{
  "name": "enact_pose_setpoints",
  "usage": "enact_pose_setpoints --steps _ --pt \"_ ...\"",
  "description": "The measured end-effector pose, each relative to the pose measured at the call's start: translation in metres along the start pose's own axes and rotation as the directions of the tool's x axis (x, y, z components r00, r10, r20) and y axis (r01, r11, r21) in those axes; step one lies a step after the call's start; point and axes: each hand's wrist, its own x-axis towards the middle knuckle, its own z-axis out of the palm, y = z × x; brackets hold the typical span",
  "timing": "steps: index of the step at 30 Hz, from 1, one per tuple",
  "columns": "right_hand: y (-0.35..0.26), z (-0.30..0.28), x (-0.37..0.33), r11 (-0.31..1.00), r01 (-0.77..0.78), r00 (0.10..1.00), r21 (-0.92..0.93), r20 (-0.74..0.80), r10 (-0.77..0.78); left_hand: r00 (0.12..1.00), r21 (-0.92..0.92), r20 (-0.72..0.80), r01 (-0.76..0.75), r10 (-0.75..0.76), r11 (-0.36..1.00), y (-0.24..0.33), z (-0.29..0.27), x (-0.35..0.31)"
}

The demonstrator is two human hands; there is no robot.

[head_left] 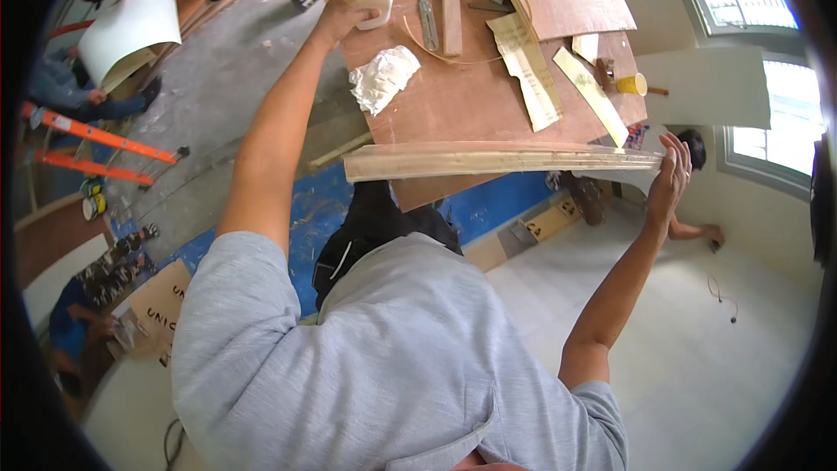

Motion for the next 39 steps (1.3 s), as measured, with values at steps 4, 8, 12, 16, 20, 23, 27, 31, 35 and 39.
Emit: enact_pose_setpoints --steps 4,8,12,16,20,23,27,31,35,39 --pt "-0.094 0.004 -0.001 0.994 0.086 0.991 0.069 0.093 -0.093 0.996 -0.163 0.009 0.091 -0.091 0.982 -0.023 -0.002 0.006" --pt "-0.214 0.008 -0.012 0.974 0.227 0.937 0.013 0.27 -0.222 0.986 -0.121 -0.024 0.161 -0.165 0.98 -0.031 -0.011 0.003" --pt "-0.305 0.006 -0.026 0.942 0.296 0.819 0.16 0.464 -0.337 0.984 -0.211 0.032 0.18 -0.177 0.961 -0.034 -0.004 0.014" --pt "-0.337 0.002 -0.021 0.865 0.379 0.632 0.329 0.591 -0.501 0.994 -0.228 0.043 0.106 -0.099 0.968 -0.069 -0.013 0.024" --pt "-0.285 0.007 -0.017 0.839 0.491 0.721 0.235 0.431 -0.543 0.985 -0.541 0.006 0.148 -0.173 0.828 -0.083 -0.028 0.018" --pt "-0.23 -0.009 -0.004 0.883 0.462 0.75 0.083 0.495 -0.439 0.967 -0.654 -0.035 0.17 -0.254 0.737 -0.032 -0.043 -0.014" --pt "-0.129 -0.012 0.0 0.891 0.453 0.829 0.003 0.365 -0.423 0.969 -0.662 -0.092 0.112 -0.228 0.741 0.059 -0.089 -0.072" --pt "-0.049 -0.01 0.006 0.884 0.461 0.871 0.08 0.154 -0.467 0.99 -0.649 -0.138 -0.1 0.013 0.754 0.168 -0.133 -0.156" --pt "-0.029 0.006 0.005 0.799 0.566 0.824 0.204 -0.102 -0.558 0.964 -0.617 -0.195 -0.263 0.179 0.742 0.268 -0.093 -0.247" --pt "-0.026 0.015 0.005 0.715 0.655 0.755 0.245 -0.257 -0.603 0.936 -0.518 -0.318 -0.303 0.148 0.8 0.299 -0.025 -0.333"
